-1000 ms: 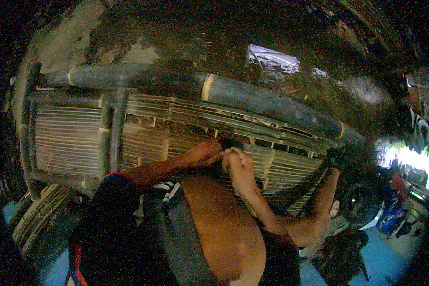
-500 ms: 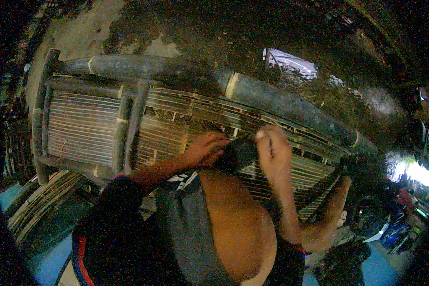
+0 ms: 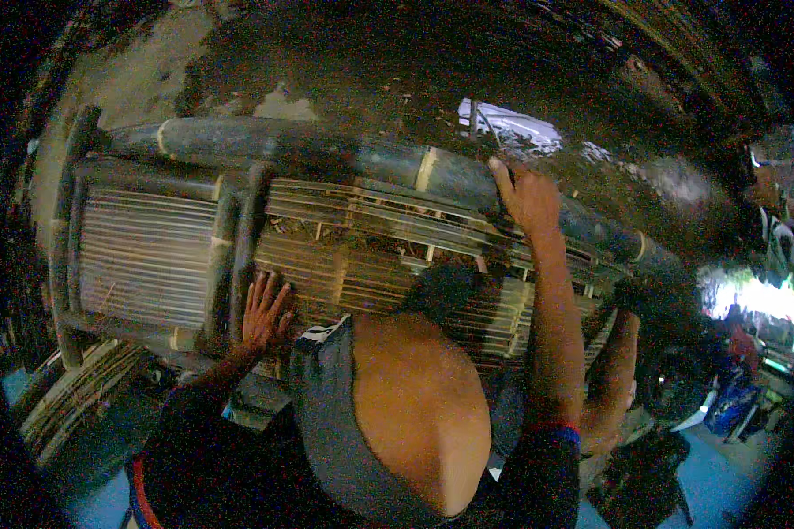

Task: The person sits on the ground and weaves thin bamboo strips into a larger bamboo frame. They use their hands to interlace the strips and occasionally use a knife to trim or adjust the material.

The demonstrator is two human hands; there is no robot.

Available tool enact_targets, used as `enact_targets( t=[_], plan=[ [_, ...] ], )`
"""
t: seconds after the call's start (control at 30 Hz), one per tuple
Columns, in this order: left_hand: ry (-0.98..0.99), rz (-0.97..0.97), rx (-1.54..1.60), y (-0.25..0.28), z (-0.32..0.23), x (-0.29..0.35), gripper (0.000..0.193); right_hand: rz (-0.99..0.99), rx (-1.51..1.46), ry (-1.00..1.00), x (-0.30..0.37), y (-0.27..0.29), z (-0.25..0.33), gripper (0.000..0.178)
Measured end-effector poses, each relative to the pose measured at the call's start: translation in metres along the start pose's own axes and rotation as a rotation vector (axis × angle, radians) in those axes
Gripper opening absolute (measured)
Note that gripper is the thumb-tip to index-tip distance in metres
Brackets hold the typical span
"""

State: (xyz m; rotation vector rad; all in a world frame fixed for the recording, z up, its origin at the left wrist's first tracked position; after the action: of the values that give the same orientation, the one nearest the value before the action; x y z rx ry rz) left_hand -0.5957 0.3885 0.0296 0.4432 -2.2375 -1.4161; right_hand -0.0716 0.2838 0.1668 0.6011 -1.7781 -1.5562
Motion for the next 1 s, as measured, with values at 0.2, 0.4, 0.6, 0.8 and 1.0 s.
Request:
enact_targets(
  t=[0.2,0.4,0.6,0.8,1.0],
  plan=[
    [0.058,0.015,0.069,0.003,-0.006,-0.002,0.056,-0.060,0.045,-0.067,-0.011,-0.006,0.005,0.062],
    [0.013,-0.043,0.150,0.005,-0.002,-0.003,0.057,-0.180,0.091,-0.040,-0.018,-0.033,-0.010,0.066],
    [0.017,-0.064,0.150,0.004,-0.003,-0.007,0.057,-0.219,0.138,-0.173,-0.022,-0.033,-0.010,0.068],
    [0.000,-0.085,0.164,0.017,-0.008,-0.010,0.059,-0.199,0.129,-0.184,-0.020,-0.032,-0.005,0.066],
    [0.038,-0.088,0.177,0.009,-0.003,-0.010,0.061,-0.267,0.358,0.068,-0.024,-0.053,-0.025,0.053]
  ],
)
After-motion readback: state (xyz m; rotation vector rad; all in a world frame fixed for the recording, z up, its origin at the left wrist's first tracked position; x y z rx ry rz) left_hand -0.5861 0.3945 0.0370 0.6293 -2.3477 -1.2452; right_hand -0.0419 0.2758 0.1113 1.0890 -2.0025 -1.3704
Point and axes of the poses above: each hand's wrist, its own x-axis away from the middle knuckle, its own y-axis out of the back of the hand, z = x × y, the point moved 2 cm from there along -x, towards the middle knuckle, and after that the axes turned 9 degrees about x, right-handed, at the moved point
